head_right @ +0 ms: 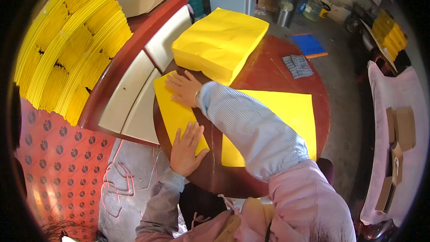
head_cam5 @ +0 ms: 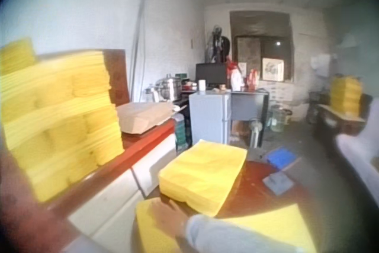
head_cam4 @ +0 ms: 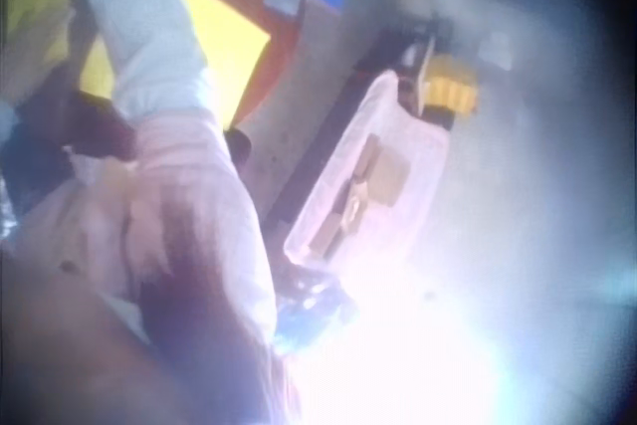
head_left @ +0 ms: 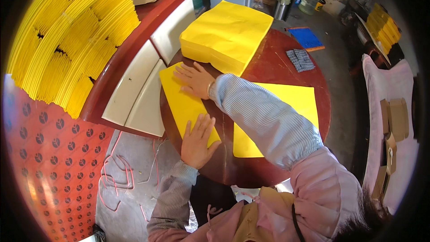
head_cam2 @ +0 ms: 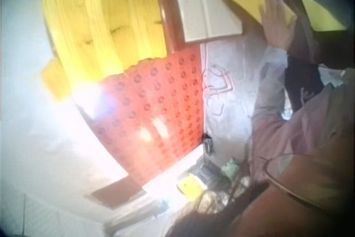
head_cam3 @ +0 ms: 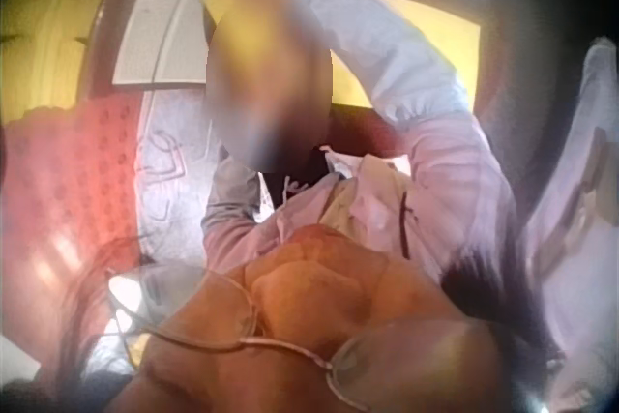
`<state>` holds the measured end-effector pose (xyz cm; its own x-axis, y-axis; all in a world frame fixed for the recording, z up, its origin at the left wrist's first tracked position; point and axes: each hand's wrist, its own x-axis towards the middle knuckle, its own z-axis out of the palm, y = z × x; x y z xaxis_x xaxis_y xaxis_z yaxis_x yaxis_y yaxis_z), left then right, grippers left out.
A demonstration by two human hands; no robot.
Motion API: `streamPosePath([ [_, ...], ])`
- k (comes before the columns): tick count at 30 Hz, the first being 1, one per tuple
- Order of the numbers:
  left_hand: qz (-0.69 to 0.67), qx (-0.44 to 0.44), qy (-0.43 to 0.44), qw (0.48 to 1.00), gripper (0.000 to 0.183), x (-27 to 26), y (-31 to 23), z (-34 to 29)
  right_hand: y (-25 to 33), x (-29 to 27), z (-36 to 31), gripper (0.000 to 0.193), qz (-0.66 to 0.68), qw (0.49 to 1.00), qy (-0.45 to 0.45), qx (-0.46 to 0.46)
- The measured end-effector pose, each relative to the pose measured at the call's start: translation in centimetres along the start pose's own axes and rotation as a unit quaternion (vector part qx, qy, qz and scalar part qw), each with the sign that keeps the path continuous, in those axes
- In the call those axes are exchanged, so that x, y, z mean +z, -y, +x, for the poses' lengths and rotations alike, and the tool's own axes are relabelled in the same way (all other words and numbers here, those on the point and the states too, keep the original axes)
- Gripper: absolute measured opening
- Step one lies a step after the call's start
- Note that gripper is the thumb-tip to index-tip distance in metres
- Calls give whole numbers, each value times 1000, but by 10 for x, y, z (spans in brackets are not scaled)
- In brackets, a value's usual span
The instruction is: The person folds yellow paper sheets by hand on a round wooden table, repeatedly folding and unfolding them to create creases. The person stacks the folded sheets and continues the folding process with additional sheets.
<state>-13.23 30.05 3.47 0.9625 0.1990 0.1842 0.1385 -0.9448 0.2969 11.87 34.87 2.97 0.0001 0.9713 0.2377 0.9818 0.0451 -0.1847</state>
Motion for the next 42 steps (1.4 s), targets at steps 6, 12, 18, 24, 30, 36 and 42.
streamPosePath([
  [6,31,15,-25,999,80,-16,-15,-6,52,-66,-193,54,198,966,-157,45],
  [12,-135,27,-70,988,57,-13,-85,-26,45,-137,-438,46,33,863,-195,465],
  [18,-152,22,-21,988,55,37,-159,-40,48,-107,-520,84,155,773,-294,541],
  [24,-73,11,-30,997,56,43,-194,-81,45,-96,-549,70,253,700,-297,599],
  [30,-79,6,-10,997,59,37,-204,-98,45,-98,-551,41,379,624,-330,599],
  [36,-88,26,-66,994,50,45,-197,-109,45,-104,-554,18,503,566,-340,558],
  [42,-155,51,-121,979,18,29,-202,-114,68,-145,-556,22,536,574,-327,526],
])
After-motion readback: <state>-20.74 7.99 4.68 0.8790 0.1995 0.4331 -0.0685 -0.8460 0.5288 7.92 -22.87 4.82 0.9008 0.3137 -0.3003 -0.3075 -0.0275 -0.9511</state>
